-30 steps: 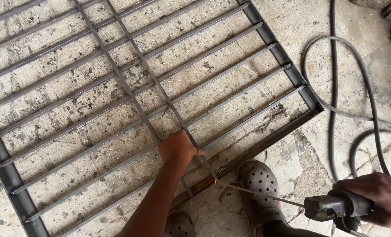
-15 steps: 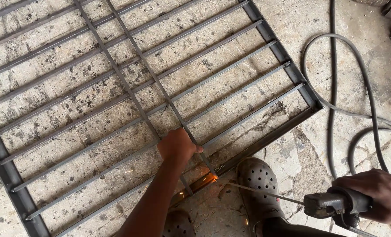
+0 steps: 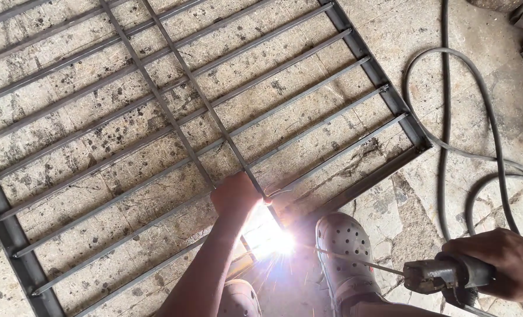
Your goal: The recorder uses a measuring tape to align joints on a metal grate and then performs arc welding to secure the structure.
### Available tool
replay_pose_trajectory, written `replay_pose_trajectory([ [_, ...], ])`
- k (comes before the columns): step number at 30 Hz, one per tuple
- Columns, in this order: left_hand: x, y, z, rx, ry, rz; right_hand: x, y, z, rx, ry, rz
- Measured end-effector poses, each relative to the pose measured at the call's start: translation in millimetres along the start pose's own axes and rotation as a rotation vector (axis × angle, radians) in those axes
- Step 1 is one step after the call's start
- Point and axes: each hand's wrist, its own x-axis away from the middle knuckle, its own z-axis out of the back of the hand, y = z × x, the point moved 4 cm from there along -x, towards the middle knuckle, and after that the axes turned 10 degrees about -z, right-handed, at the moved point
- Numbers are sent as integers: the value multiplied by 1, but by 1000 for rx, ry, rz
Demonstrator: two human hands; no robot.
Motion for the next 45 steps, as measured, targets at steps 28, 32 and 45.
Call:
replay_pose_trajectory([
  [28, 1, 3, 6, -54, -39, 8, -3, -34, 34, -47, -85, 106],
  [32, 5, 4, 8, -48, -17, 8, 4, -14, 27, -18, -67, 103],
  [45, -1, -1, 5, -42, 48, -5, -10, -29, 22, 37, -95, -13],
])
